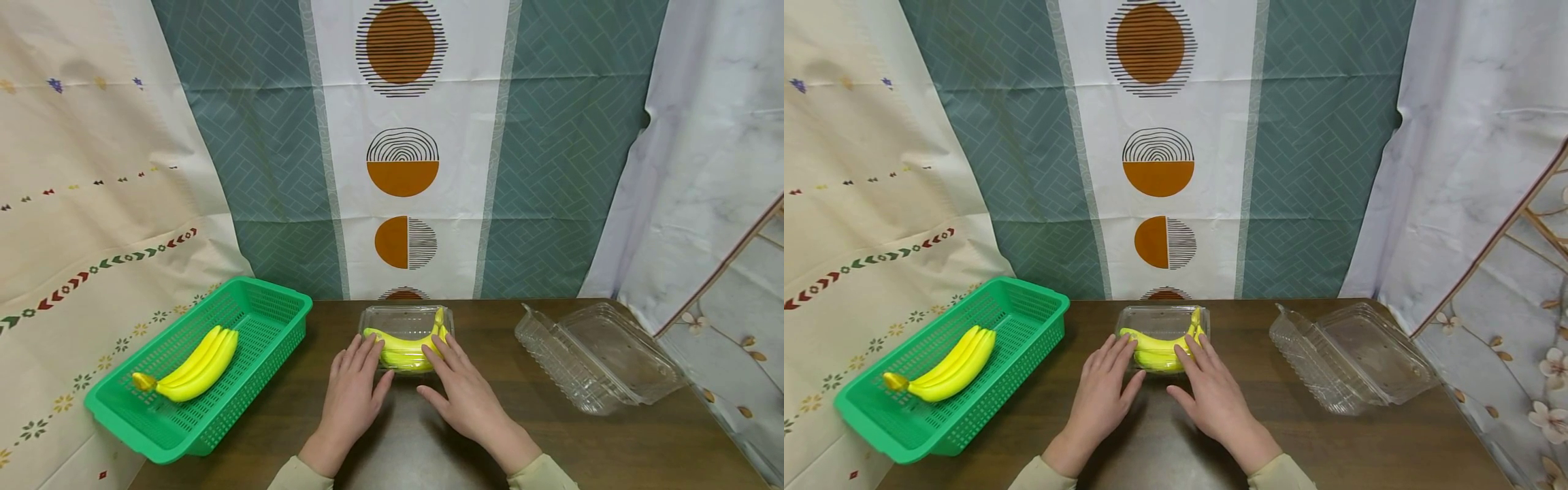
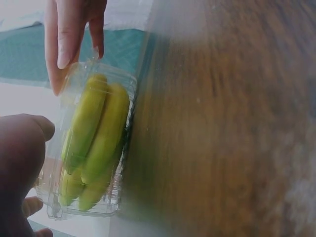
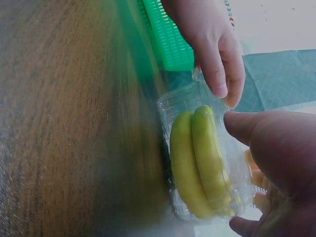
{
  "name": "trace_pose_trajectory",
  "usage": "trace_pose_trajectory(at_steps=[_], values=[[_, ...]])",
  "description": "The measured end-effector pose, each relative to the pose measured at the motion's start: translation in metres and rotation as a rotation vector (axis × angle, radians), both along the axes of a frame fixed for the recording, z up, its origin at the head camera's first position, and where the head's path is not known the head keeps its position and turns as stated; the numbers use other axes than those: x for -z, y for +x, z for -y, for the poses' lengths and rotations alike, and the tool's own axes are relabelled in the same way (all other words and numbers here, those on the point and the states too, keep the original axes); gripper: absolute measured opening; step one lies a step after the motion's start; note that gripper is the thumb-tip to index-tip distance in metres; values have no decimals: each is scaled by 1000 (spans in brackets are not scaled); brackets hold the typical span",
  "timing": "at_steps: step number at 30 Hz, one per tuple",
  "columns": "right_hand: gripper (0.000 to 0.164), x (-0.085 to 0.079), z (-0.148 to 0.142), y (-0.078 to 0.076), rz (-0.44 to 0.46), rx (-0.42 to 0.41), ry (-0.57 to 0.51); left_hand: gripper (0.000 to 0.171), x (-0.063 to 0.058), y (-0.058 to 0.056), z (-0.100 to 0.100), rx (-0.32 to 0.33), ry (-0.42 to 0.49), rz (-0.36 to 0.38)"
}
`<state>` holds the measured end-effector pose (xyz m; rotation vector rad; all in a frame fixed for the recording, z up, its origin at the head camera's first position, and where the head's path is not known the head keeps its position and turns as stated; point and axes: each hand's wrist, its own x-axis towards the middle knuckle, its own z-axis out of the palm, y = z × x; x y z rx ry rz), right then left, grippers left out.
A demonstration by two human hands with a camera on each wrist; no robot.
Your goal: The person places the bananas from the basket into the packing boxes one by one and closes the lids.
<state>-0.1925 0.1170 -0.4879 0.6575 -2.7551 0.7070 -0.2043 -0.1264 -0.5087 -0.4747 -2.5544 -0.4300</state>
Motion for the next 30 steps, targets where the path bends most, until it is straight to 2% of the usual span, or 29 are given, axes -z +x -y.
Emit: trace_pose_trajectory(at_steps=[21, 30], values=[[72, -3, 1, 0, 5, -14, 10, 59, 0, 1, -1, -11, -42, -22], [75, -3, 3, -3, -18, -38, 34, 61, 0, 1, 0, -22, -62, 2]])
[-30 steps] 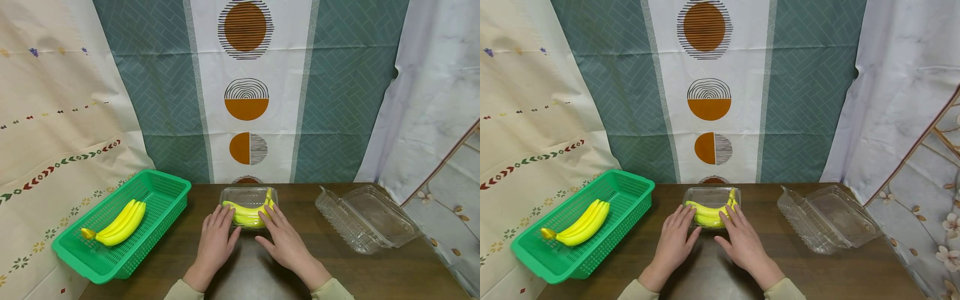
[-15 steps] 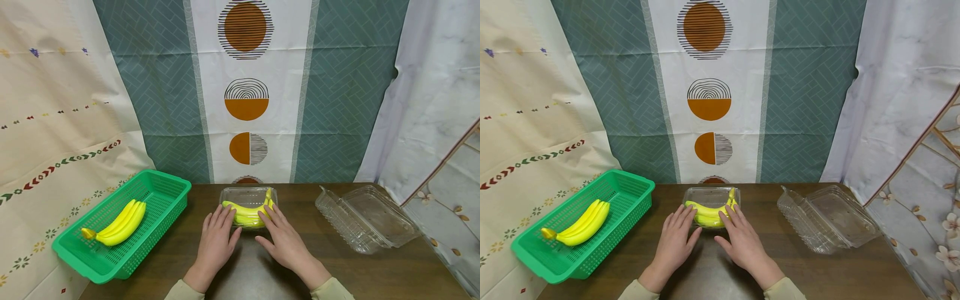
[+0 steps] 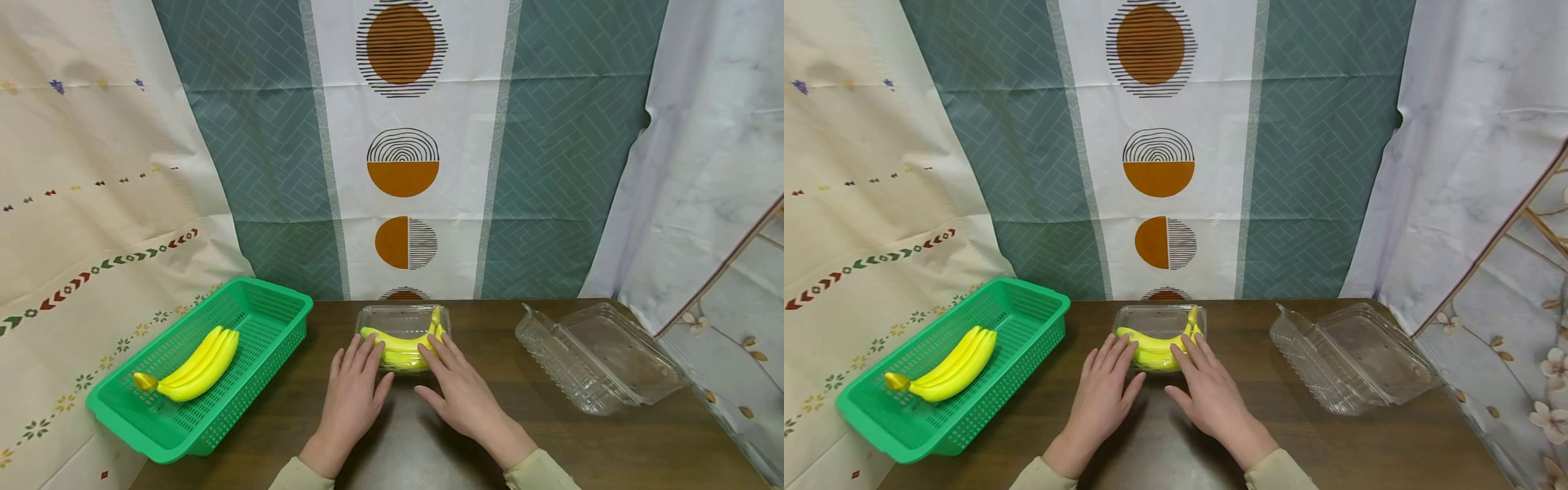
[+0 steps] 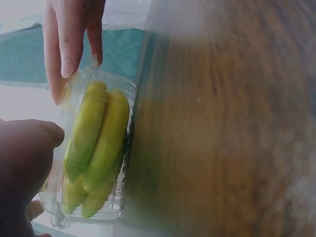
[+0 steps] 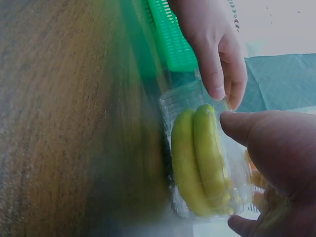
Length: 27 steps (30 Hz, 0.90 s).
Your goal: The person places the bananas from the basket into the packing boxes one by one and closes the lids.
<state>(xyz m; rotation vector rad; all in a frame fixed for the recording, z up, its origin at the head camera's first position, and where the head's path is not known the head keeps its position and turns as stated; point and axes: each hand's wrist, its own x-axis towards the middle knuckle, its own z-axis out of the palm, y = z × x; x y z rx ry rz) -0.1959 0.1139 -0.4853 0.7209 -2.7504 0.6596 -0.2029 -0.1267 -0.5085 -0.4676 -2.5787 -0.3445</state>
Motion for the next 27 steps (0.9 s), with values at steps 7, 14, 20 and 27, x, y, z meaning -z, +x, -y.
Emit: trace_pose_trajectory(at_steps=[7, 14, 20, 27], values=[[73, 1, 4, -5, -26, -12, 26, 64, 1, -1, 3, -10, -30, -9], [73, 0, 10, -10, -52, -33, 49, 65, 2, -3, 11, -14, -57, -4], [74, 0, 17, -17, -40, -42, 62, 70, -2, -7, 17, -19, -74, 34], [75, -2, 27, -24, -28, -58, 70, 72, -5, -10, 26, -31, -95, 20]])
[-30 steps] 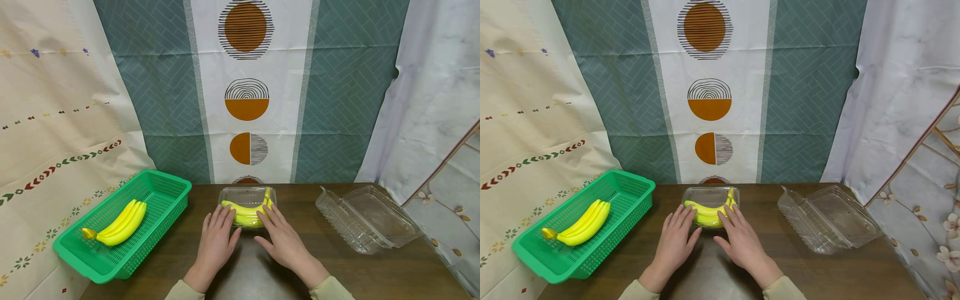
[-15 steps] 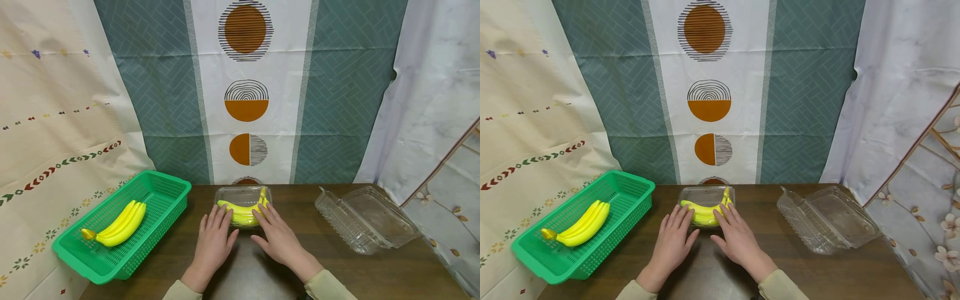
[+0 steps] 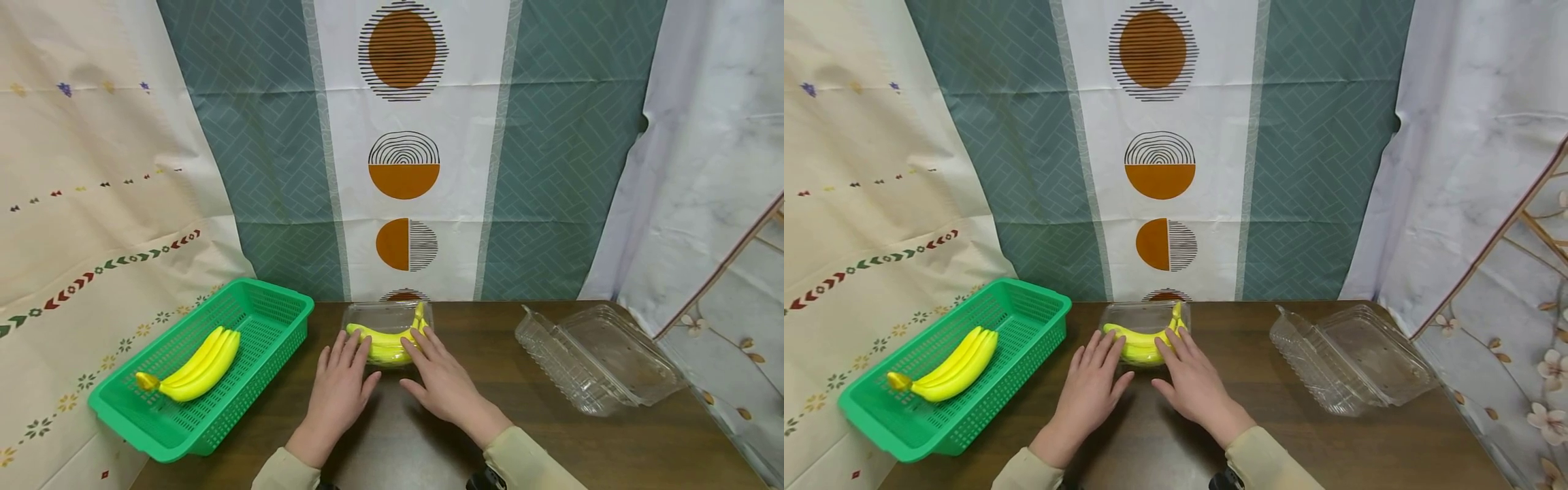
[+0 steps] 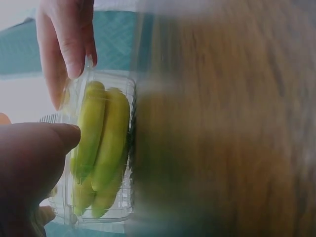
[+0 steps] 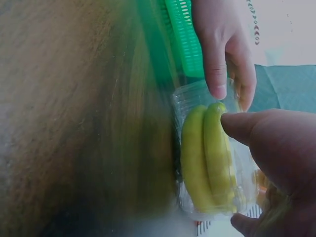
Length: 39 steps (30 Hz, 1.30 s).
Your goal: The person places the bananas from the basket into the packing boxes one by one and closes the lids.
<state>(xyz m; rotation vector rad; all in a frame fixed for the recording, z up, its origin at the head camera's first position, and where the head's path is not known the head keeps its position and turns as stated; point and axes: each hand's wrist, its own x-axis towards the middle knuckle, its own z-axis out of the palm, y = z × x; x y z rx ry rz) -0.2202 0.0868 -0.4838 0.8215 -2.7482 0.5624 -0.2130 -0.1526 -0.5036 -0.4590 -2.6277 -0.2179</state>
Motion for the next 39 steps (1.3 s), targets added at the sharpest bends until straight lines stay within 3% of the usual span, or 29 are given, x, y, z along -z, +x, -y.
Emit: trace_pose_trajectory(at_steps=[9, 39], values=[[76, 1, 10, -8, 27, -2, 15, 72, -3, -5, 8, -31, -25, 27], [78, -3, 36, -29, 60, -21, 66, 72, -3, -23, 28, -77, -52, 10]])
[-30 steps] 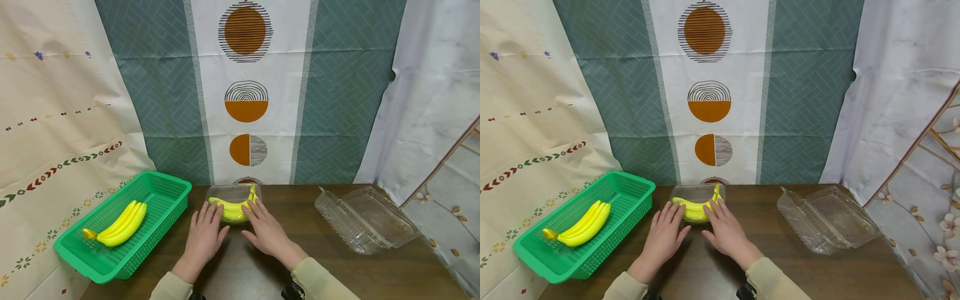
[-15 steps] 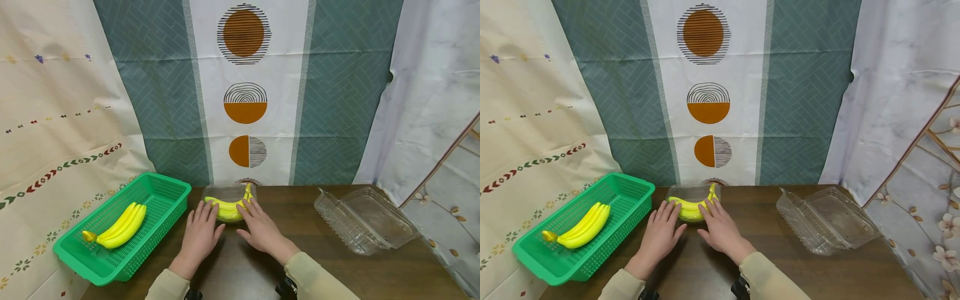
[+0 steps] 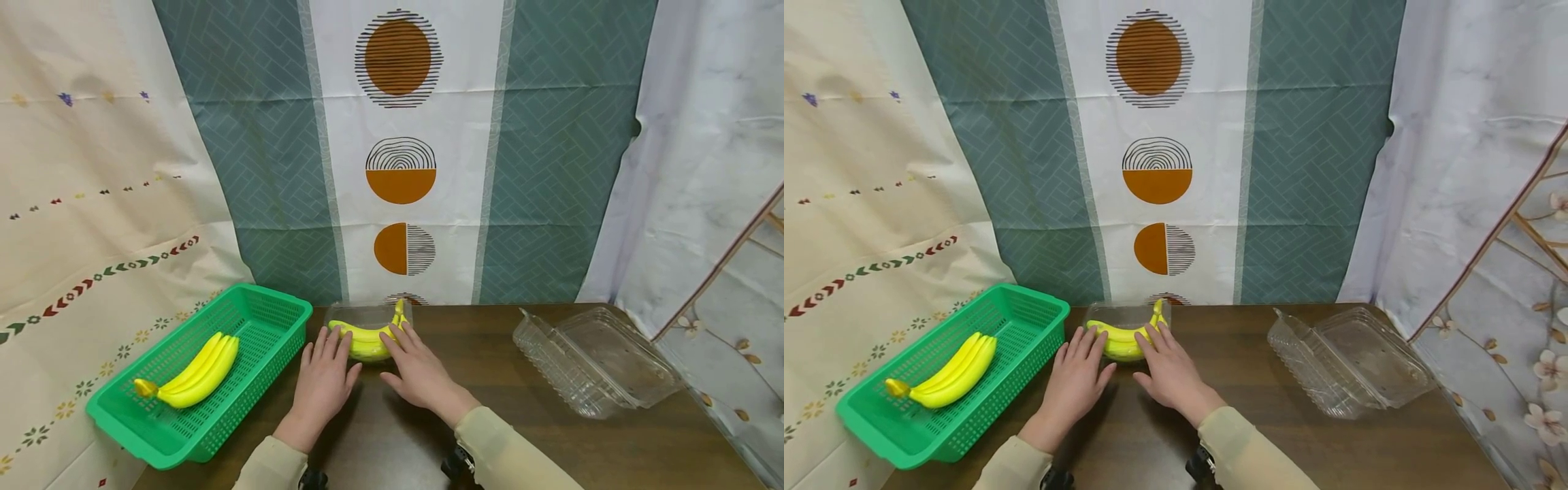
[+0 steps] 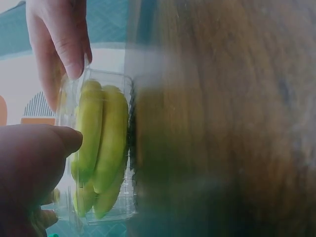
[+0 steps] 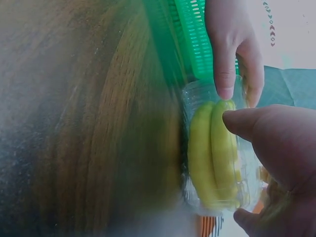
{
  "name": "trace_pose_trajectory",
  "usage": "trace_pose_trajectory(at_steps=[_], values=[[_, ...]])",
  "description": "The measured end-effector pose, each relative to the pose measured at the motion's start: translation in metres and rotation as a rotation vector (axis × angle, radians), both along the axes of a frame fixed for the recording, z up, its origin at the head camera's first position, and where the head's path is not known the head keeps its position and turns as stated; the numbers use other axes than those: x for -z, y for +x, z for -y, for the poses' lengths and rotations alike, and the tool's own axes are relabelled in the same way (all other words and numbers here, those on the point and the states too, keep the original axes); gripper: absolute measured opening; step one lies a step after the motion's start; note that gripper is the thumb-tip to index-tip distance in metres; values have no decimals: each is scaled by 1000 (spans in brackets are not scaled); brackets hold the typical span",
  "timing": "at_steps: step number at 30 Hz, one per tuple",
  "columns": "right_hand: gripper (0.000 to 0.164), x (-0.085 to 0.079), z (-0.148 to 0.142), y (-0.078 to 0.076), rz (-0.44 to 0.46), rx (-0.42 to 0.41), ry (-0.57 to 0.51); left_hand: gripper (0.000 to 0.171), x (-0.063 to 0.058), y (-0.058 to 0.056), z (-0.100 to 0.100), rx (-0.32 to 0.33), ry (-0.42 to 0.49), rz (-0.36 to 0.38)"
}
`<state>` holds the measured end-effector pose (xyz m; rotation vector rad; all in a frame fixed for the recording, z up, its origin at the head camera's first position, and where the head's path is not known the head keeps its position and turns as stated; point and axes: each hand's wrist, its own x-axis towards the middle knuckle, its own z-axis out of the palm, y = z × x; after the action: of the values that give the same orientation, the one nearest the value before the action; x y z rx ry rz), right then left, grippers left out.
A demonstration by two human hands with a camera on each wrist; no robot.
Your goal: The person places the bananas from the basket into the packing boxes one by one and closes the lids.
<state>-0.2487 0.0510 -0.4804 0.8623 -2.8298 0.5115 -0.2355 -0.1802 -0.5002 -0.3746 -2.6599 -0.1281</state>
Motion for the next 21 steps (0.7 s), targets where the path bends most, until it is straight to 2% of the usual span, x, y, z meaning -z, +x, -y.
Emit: trace_pose_trajectory(at_steps=[13, 21], values=[[78, 3, 10, -6, -29, 4, 6, 73, -1, -4, -1, -27, 0, -4], [77, 0, 16, -8, -27, 4, 23, 70, 2, -6, -3, -26, -20, -42]])
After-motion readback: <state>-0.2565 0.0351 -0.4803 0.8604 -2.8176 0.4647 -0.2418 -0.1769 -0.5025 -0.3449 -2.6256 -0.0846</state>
